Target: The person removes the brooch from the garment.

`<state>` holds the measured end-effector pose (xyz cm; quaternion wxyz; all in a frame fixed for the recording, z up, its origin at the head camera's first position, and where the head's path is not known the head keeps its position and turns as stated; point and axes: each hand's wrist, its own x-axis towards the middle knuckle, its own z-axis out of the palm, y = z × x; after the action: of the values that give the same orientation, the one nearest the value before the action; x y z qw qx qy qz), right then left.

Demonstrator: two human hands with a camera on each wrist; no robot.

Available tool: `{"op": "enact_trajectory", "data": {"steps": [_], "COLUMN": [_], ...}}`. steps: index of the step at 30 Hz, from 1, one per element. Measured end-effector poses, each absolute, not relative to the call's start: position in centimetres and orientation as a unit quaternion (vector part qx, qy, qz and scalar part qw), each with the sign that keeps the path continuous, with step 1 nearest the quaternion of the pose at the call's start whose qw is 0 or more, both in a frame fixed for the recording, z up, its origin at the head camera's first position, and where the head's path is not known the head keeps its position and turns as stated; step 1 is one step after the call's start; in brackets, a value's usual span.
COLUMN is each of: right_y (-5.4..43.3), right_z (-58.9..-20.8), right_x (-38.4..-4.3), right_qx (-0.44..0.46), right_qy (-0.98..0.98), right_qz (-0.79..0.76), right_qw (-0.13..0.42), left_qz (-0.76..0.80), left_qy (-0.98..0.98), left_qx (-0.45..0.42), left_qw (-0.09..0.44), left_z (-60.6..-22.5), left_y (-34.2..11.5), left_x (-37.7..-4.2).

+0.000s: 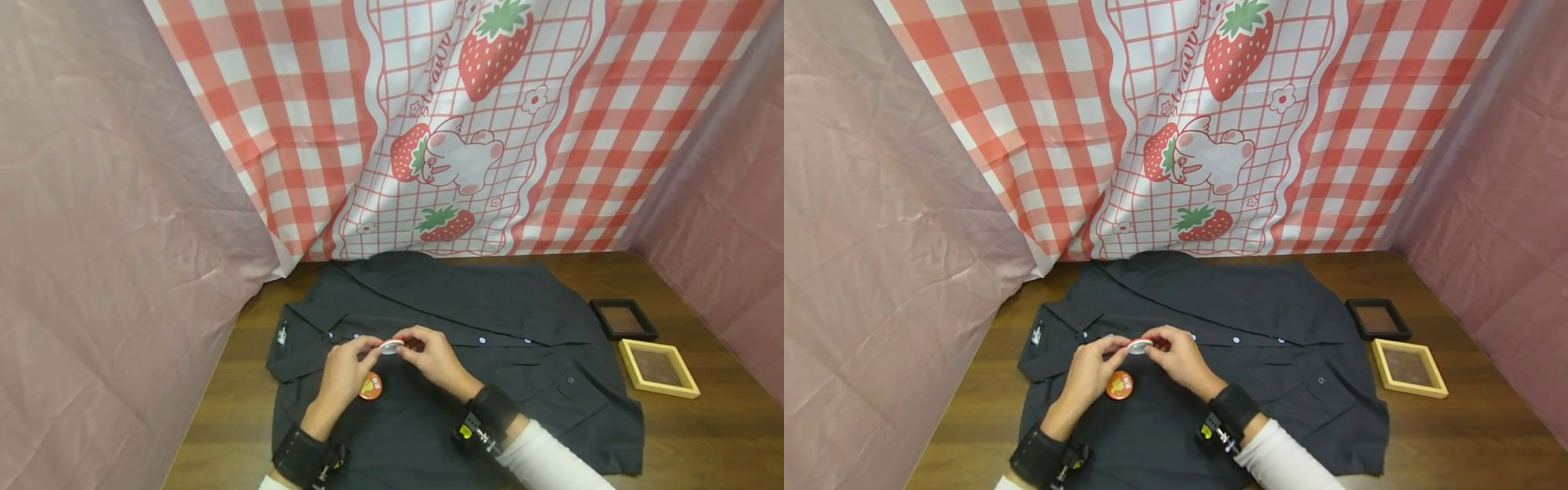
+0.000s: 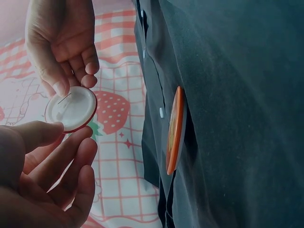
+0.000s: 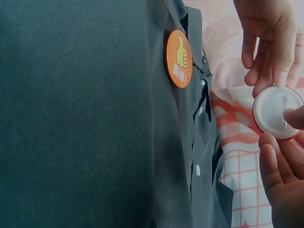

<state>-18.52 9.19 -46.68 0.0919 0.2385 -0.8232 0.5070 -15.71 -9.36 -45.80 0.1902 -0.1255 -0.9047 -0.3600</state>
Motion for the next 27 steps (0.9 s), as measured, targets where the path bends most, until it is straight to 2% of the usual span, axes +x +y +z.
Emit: {"op": "enact_trajectory", "data": {"steps": [9,13,17,21,27], "right_y": [9.2,9.23,9.21,9.09,8.61], "right_z": [-47.03,-47.13,-47.07,-46.98,-46.46], "right_x": [-18.58,-18.63,-18.62,-18.43,-18.22], "right_qx": [0.216,0.216,0.214,0.214,0.242], "right_qy": [-0.82,-0.814,-0.818,-0.821,-0.823], "right_qz": [0.528,0.538,0.532,0.524,0.495], "right_qw": [0.048,0.037,0.048,0.069,0.136], "left_qz": [-0.376,-0.375,-0.371,-0.386,-0.396], "left_qy": [-0.905,-0.903,-0.898,-0.891,-0.885], "left_qx": [-0.112,-0.116,-0.125,-0.127,-0.128], "left_qw": [0.166,0.177,0.201,0.203,0.207], "left_z": [-46.02,-46.07,-46.09,-46.11,-45.98], "left_y": [-9.29,-9.27,-9.21,-9.17,-9.15], "left_x": [-15.6,-15.71,-15.79,-15.84,-15.89]}}
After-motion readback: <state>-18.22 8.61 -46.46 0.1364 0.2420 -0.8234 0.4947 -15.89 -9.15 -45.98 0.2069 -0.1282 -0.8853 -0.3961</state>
